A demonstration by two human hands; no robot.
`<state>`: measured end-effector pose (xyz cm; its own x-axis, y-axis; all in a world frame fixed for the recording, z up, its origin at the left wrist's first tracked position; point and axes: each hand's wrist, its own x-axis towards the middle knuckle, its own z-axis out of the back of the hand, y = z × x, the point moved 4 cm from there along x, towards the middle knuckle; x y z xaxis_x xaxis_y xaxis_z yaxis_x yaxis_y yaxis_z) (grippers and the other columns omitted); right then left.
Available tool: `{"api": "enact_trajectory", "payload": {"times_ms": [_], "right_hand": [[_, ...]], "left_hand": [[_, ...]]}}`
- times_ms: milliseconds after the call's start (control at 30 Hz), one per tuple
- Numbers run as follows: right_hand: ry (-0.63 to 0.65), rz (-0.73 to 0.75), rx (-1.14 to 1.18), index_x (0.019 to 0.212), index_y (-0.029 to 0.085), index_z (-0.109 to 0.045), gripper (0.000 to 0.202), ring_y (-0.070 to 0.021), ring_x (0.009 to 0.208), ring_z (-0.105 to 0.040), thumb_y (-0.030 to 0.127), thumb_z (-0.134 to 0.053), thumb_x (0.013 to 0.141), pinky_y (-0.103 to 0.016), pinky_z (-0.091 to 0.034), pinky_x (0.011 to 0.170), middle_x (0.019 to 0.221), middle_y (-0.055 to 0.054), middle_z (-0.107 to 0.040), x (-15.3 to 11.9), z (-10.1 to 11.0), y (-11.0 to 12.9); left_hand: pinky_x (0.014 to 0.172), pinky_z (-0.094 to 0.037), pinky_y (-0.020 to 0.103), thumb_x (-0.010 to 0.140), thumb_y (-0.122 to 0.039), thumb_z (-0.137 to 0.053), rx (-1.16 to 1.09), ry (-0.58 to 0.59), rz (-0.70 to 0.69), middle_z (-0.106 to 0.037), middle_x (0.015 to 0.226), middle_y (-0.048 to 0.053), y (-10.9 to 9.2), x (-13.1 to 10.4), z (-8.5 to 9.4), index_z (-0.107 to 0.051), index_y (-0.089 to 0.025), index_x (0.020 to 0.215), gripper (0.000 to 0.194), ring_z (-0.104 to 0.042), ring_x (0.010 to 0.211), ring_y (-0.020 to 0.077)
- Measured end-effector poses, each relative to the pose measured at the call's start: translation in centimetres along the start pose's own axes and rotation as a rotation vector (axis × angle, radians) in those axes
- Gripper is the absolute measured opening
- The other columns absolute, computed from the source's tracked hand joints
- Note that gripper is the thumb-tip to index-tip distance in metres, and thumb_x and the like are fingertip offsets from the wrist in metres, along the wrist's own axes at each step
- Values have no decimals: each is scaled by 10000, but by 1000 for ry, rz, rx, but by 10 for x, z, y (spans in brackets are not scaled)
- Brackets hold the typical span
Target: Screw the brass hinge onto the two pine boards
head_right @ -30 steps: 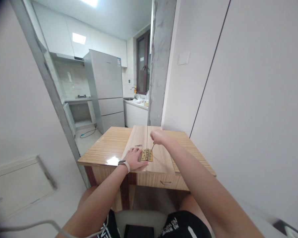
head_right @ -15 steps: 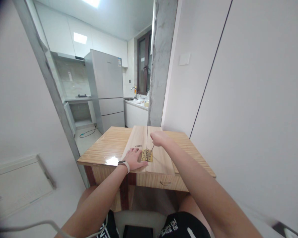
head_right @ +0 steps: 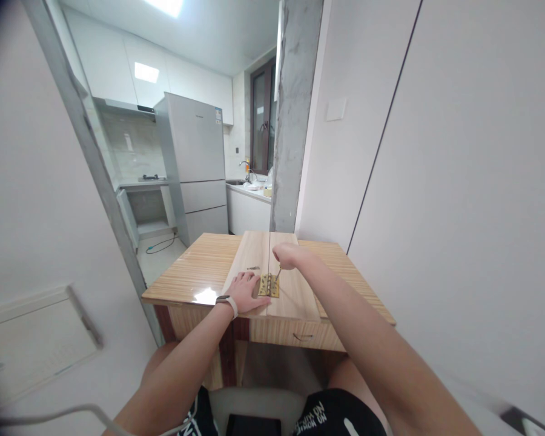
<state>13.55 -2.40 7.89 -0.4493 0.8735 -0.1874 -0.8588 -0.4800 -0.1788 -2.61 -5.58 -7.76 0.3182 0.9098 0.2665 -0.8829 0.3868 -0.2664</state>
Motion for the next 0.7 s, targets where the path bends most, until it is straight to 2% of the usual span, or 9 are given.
{"api": "enact_trajectory", "payload": {"times_ms": [200, 367, 533, 600, 700], "right_hand": [[-74, 11, 21, 1013, 169, -736, 293, -197, 855, -674, 102, -729, 728, -248, -401, 624, 1028, -92, -756, 2, -3, -4], [-135, -16, 52, 939, 181, -745, 148, -194, 849, -680, 260, -740, 814, -253, -387, 620, 981, -81, -765, 11, -7, -10], [-217, -33, 46, 936, 188, -748, 181, -207, 918, -686, 334, -643, 914, -260, -406, 686, 995, -99, -764, 16, -9, -11], [-207, -48, 55, 968, 183, -746, 218, -212, 919, -684, 365, -634, 920, -264, -410, 692, 1009, -109, -761, 15, -9, -11], [-120, -34, 76, 1022, 178, -733, 252, -210, 894, -674, 352, -724, 839, -261, -407, 660, 1024, -101, -755, 12, -8, -8]], "left_hand": [[1075, -360, 521, 696, -959, -439, 6, -9, -18, -532, 1375, 124, 0, 0, 0, -555, -289, 1334, 932, -443, 1281, 387], [1072, -358, 515, 708, -964, -407, 12, -9, -21, -532, 1377, 122, 1, 1, -1, -544, -295, 1366, 948, -444, 1273, 380], [1063, -363, 517, 706, -966, -406, 14, -12, -22, -533, 1379, 122, 0, 0, -1, -541, -296, 1372, 955, -442, 1270, 382], [1061, -366, 517, 704, -968, -407, 12, -19, -27, -535, 1372, 124, 0, 1, 0, -545, -291, 1368, 958, -445, 1267, 383], [1069, -358, 522, 707, -964, -411, 12, -16, -24, -533, 1370, 125, 0, 1, -1, -547, -292, 1363, 949, -443, 1270, 383]]}}
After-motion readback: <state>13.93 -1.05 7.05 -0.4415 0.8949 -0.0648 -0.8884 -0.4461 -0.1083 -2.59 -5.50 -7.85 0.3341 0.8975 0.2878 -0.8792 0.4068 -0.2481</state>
